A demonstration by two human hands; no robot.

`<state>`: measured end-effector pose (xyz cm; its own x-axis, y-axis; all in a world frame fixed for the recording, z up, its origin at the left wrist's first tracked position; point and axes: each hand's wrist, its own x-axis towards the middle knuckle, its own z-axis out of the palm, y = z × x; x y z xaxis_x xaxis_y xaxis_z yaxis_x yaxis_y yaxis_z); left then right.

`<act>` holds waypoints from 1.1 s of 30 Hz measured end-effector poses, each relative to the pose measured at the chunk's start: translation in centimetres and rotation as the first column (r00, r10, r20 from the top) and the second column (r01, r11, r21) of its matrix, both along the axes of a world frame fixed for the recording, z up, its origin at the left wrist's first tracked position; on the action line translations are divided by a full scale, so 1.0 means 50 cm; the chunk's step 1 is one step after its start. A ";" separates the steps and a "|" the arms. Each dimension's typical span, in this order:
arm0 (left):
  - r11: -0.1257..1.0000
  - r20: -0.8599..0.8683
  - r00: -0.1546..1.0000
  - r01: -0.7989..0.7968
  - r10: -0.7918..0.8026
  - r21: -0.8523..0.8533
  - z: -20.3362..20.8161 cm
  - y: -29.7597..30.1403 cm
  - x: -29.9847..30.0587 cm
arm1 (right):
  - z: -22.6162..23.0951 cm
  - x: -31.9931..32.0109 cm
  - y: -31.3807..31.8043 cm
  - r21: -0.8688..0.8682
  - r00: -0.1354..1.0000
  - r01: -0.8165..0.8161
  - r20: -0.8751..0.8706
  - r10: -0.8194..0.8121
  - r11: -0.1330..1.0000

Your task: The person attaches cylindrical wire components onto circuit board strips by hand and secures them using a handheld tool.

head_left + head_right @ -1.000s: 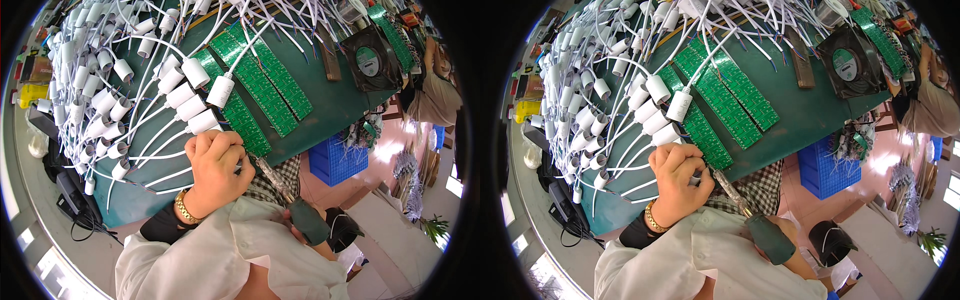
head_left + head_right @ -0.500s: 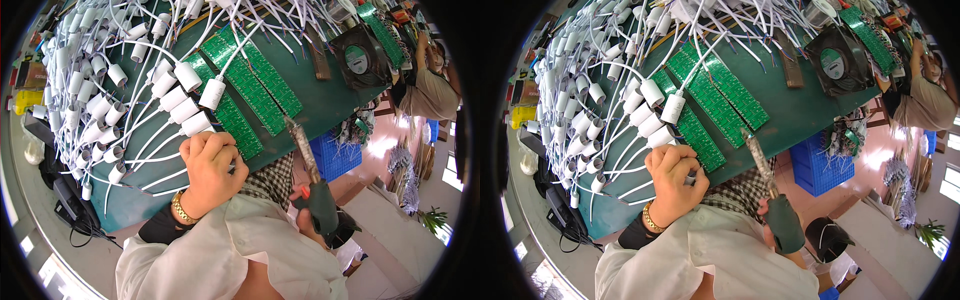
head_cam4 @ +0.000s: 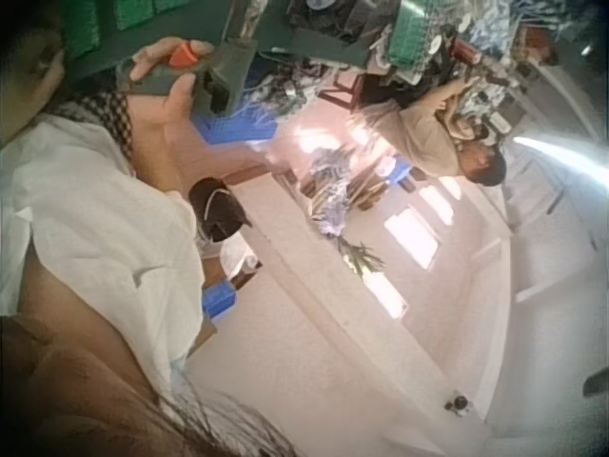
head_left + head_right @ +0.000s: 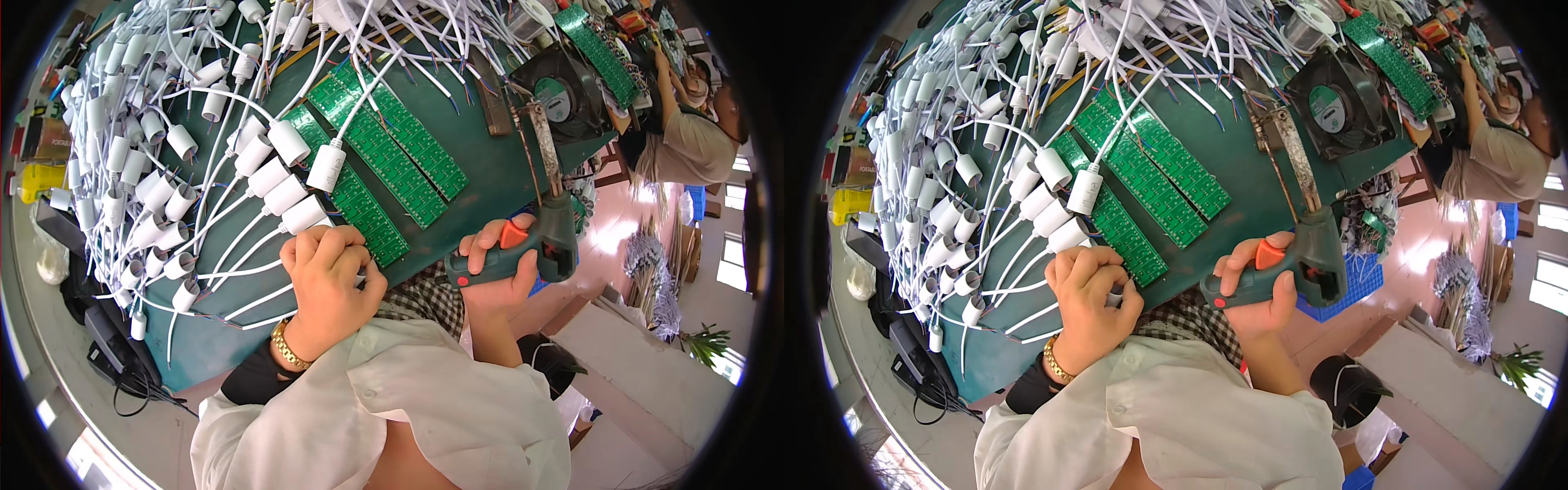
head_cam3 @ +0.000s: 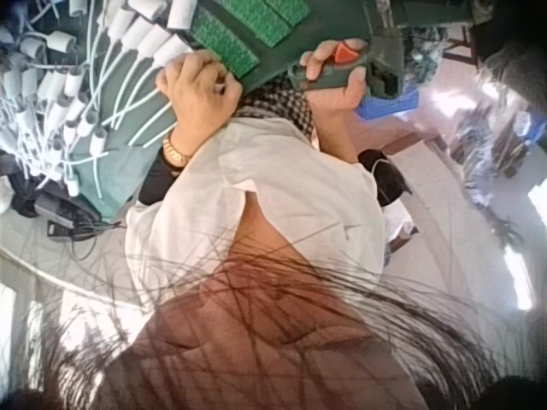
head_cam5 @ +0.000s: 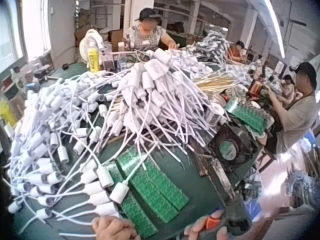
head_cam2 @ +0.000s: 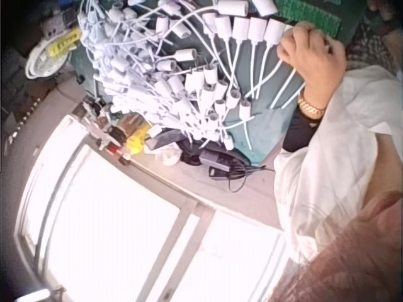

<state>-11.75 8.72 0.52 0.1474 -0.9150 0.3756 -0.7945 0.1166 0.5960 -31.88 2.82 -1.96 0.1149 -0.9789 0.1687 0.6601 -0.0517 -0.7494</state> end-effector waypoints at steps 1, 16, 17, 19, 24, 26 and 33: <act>1.000 0.003 1.000 0.005 -0.005 0.004 0.000 0.000 0.001 | -0.003 -0.003 -0.009 -0.003 1.000 -0.022 0.022 0.022 1.000; 1.000 -0.032 0.999 -0.016 0.016 0.005 -0.003 -0.004 -0.003 | -0.052 0.003 -0.052 -0.138 0.999 -0.013 0.029 0.017 0.990; 1.000 -0.032 0.999 -0.011 0.011 0.006 -0.003 -0.003 0.000 | -0.051 0.007 -0.049 -0.148 1.000 0.024 0.012 -0.022 0.989; 1.000 -0.039 0.999 -0.002 0.003 0.018 0.001 -0.004 0.003 | -0.045 0.011 -0.048 -0.147 1.000 0.021 0.009 -0.020 0.989; 0.999 -0.038 0.999 -0.011 0.012 0.033 0.000 -0.005 0.000 | -0.046 -0.002 -0.051 -0.143 0.998 -0.061 -0.035 0.056 0.988; 1.000 -0.026 1.000 -0.007 0.008 0.031 0.000 -0.005 0.003 | -0.047 -0.003 -0.051 -0.144 0.994 -0.094 -0.069 0.085 0.985; 0.999 -0.016 1.000 -0.003 0.004 0.051 0.005 0.000 0.004 | -0.046 0.015 -0.040 -0.103 0.996 0.045 -0.077 -0.053 0.994</act>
<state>-11.53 8.71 0.75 0.1565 -0.9322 0.3263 -0.7851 0.0831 0.6138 -31.13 0.84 -4.26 0.0840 -0.9622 0.2589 0.5938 -0.1603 -0.7885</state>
